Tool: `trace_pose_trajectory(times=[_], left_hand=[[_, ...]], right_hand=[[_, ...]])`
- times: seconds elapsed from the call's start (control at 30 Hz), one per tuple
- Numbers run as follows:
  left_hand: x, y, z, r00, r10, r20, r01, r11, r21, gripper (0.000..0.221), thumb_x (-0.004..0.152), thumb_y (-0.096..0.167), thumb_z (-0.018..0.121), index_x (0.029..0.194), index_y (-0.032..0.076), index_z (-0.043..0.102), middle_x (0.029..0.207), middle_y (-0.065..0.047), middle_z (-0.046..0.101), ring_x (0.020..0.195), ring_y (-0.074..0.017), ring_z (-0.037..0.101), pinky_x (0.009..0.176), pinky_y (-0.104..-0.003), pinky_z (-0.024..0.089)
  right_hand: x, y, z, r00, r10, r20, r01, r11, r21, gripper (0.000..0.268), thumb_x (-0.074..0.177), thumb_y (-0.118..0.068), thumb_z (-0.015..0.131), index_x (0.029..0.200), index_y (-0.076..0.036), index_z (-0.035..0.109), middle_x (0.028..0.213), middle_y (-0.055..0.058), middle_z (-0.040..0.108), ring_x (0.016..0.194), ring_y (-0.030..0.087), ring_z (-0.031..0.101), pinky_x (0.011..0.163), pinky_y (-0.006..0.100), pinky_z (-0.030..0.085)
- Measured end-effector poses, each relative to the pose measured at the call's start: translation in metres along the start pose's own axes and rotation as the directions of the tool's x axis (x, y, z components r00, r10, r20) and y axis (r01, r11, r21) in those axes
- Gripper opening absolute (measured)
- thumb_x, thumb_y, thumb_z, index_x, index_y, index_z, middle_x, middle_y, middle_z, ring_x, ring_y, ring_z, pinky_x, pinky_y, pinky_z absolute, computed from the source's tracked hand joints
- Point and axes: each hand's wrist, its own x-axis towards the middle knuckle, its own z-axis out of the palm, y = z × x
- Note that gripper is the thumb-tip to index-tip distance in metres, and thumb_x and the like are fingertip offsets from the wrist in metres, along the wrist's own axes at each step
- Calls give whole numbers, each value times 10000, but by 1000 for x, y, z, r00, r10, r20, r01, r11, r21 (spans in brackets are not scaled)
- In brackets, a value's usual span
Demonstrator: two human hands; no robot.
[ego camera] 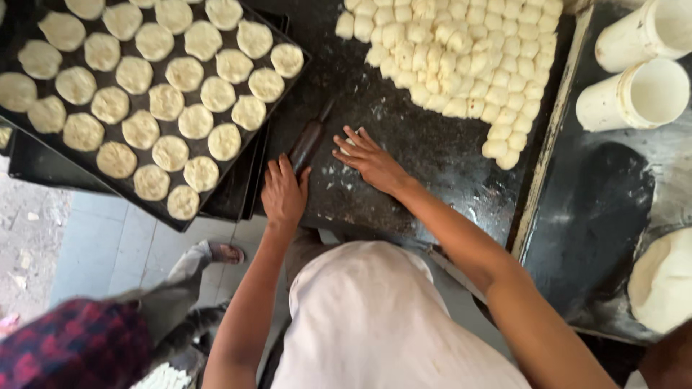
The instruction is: The person mixes dough in a large industrial mixer, then walks to a workstation to flatten small balls of dough with a rolling pin and place them onto a baking tray.
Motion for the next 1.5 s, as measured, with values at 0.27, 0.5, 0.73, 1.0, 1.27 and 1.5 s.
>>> trace_pose_trajectory(times=[0.27, 0.5, 0.73, 1.0, 1.27, 1.5], left_hand=[[6, 2, -3, 999, -1, -34, 0, 999, -49, 610, 948, 460, 728, 1275, -30, 574, 1067, -175, 614, 891, -354, 680, 629, -418, 586], [59, -3, -9, 933, 350, 84, -334, 928, -163, 557, 901, 542, 786, 1096, 43, 632, 984, -120, 673, 804, -309, 725, 617, -413, 591], [99, 13, -8, 837, 513, 193, -503, 858, -102, 701, 869, 678, 725, 1127, 28, 673, 1086, -127, 690, 752, -318, 736, 569, -409, 599], [52, -1, -10, 778, 625, 66, -612, 777, -149, 640, 751, 535, 834, 1163, 69, 686, 1038, -106, 674, 932, -315, 710, 785, -455, 604], [40, -12, 21, 966, 230, -115, -227, 973, 34, 595, 954, 484, 764, 1243, -22, 642, 1053, -148, 639, 946, -324, 637, 755, -437, 530], [33, -26, 13, 946, 312, -82, -315, 949, -27, 594, 905, 498, 723, 1258, 27, 642, 1139, -133, 647, 989, -305, 626, 826, -447, 498]], right_hand=[[-25, -75, -15, 1000, -22, 18, 24, 997, -78, 942, 966, -552, 559, 1597, 20, 157, 1597, 306, 294, 1507, 494, 272, 1250, 537, 201], [-26, -35, -30, 852, 350, -388, -245, 923, 295, 417, 1055, -115, 527, 1468, -55, 523, 1261, 133, 727, 1096, 346, 672, 979, 471, 522], [14, 41, -9, 826, 322, -462, -262, 946, 191, 217, 1117, -128, 537, 1318, -107, 618, 1121, 158, 752, 791, 371, 713, 716, 451, 547], [-42, -31, -6, 803, 491, -339, -383, 859, 339, 329, 1092, -201, 527, 1373, -40, 584, 1197, 149, 707, 1037, 299, 693, 918, 427, 476], [1, -8, -9, 930, 366, 34, -368, 926, 88, 376, 831, -364, 770, 1053, -64, 722, 1437, 201, 463, 1350, 370, 257, 1044, 570, 195], [5, -30, -23, 826, 400, 398, -561, 658, 502, 170, 951, -194, 742, 1040, -60, 685, 921, 32, 732, 810, 132, 686, 743, 307, 540]])
